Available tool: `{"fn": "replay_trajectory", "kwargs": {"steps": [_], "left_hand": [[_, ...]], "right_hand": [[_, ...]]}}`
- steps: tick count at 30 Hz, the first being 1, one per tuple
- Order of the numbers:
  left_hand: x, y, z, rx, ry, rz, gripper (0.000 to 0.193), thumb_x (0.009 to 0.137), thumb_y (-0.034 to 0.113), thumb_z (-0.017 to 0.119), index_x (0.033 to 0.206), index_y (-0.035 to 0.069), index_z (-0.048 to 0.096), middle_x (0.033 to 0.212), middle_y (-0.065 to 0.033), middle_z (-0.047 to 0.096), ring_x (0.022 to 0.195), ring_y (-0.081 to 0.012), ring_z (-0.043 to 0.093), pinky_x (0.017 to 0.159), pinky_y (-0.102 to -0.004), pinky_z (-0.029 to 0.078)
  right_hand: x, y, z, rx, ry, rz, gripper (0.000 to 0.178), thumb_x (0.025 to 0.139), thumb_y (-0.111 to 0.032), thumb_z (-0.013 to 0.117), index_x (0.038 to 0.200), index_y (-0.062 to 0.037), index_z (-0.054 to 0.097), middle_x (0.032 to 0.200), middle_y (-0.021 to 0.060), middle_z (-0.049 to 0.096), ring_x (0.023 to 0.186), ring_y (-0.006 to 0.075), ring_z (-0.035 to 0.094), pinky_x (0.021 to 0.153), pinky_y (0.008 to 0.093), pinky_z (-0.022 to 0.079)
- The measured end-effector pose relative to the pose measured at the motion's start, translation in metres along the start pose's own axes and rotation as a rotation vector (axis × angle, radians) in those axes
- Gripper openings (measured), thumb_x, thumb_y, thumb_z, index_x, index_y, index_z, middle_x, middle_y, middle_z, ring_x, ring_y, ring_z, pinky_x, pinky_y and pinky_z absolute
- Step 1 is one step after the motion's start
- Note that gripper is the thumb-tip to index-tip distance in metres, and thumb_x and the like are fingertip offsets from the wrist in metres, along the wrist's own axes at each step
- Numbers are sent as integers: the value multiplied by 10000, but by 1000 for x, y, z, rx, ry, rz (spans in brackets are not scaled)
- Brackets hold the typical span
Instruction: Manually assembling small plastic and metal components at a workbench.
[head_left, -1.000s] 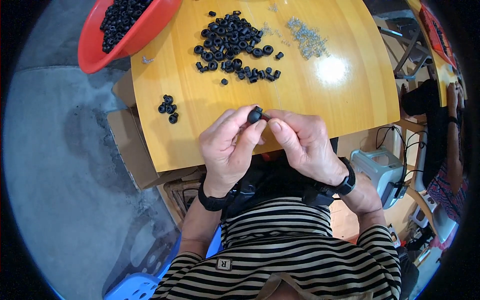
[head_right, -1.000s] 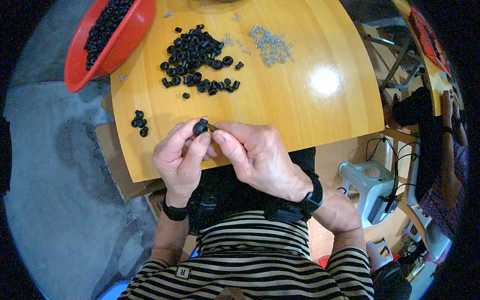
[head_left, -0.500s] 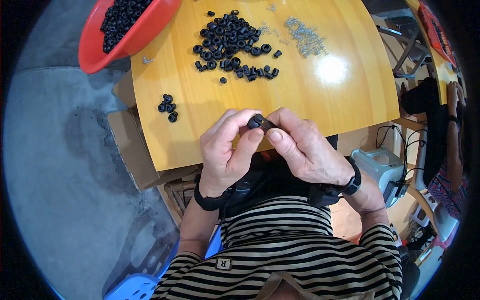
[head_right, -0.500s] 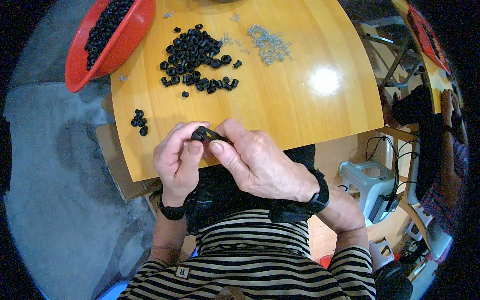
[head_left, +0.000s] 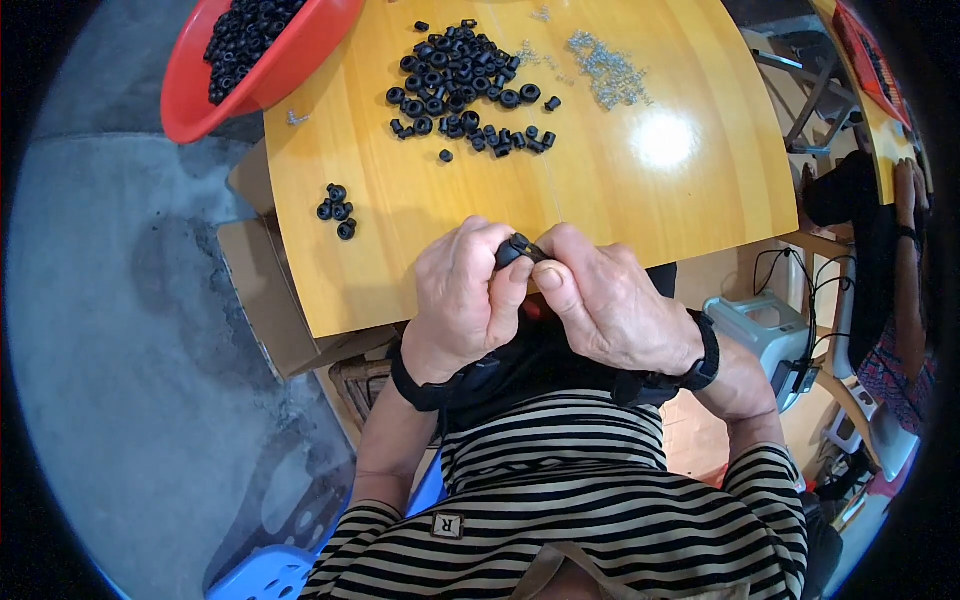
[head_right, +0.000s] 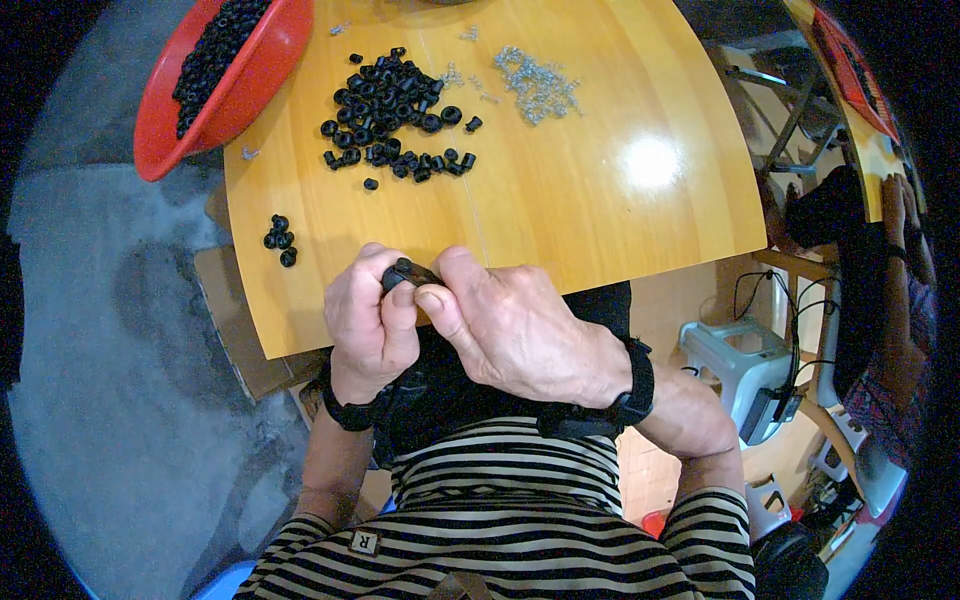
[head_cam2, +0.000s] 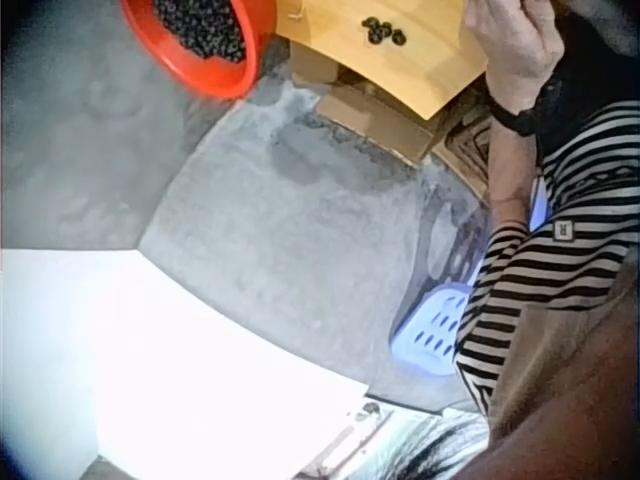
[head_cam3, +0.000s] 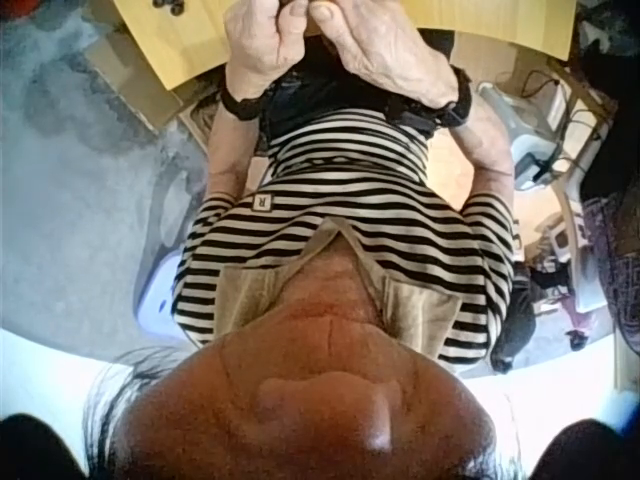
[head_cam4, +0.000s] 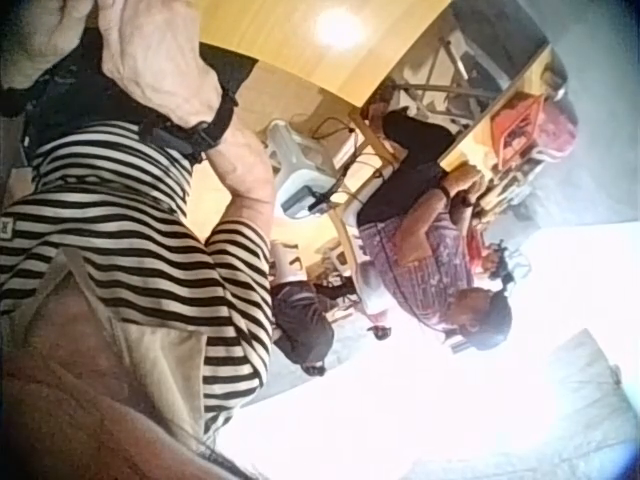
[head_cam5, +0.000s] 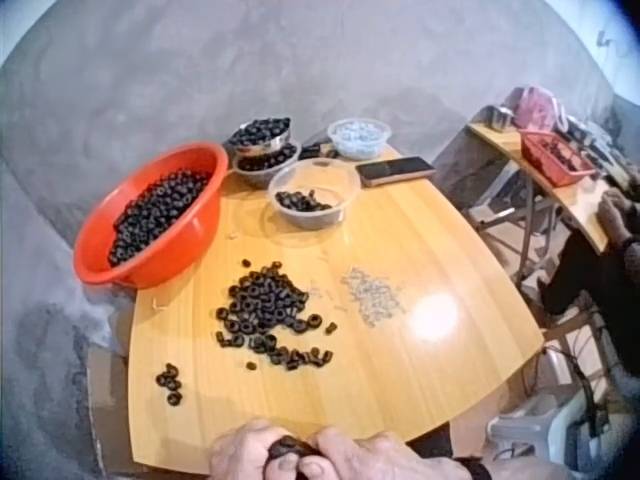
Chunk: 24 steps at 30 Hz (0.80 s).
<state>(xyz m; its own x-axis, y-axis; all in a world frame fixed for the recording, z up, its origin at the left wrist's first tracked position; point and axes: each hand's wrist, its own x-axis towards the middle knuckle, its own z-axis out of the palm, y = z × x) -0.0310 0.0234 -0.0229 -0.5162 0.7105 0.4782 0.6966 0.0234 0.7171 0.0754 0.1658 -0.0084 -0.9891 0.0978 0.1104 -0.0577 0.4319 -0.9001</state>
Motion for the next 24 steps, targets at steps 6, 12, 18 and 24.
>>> {"fn": "replay_trajectory", "kwargs": {"steps": [6, 12, 18, 24], "left_hand": [[-1, -6, 5, 6, 39, 33, 142, 881, 92, 603, 945, -13, 531, 678, -129, 531, 525, -285, 530, 488, -363, 432], [-1, -2, 6, -40, 32, -12, 132, 899, 100, 586, 959, -6, 534, 670, -121, 536, 524, -277, 535, 489, -363, 434], [1, -10, 18, -18, 21, -217, 111, 897, 75, 574, 974, 5, 534, 749, -143, 560, 607, -332, 573, 548, -382, 455], [6, -14, 27, -145, 29, -321, 109, 920, 94, 564, 975, 2, 543, 733, -128, 579, 615, -286, 594, 559, -362, 471]], "right_hand": [[3, -1, 8, 360, -5, 104, 364, 1033, -313, 397, 839, -16, 476, 539, 99, 474, 466, 253, 519, 444, 364, 413], [8, -1, -11, 1066, -199, 541, 465, 1043, -382, 364, 757, -48, 517, 608, -34, 451, 531, 58, 397, 481, 228, 350], [21, 4, -5, 661, -69, 401, 448, 1049, -339, 363, 784, -14, 522, 665, 11, 501, 623, 105, 452, 575, 267, 422], [28, 11, -4, 579, -16, 450, 434, 1051, -324, 353, 838, 7, 538, 689, 41, 522, 646, 141, 472, 610, 302, 444]]}}
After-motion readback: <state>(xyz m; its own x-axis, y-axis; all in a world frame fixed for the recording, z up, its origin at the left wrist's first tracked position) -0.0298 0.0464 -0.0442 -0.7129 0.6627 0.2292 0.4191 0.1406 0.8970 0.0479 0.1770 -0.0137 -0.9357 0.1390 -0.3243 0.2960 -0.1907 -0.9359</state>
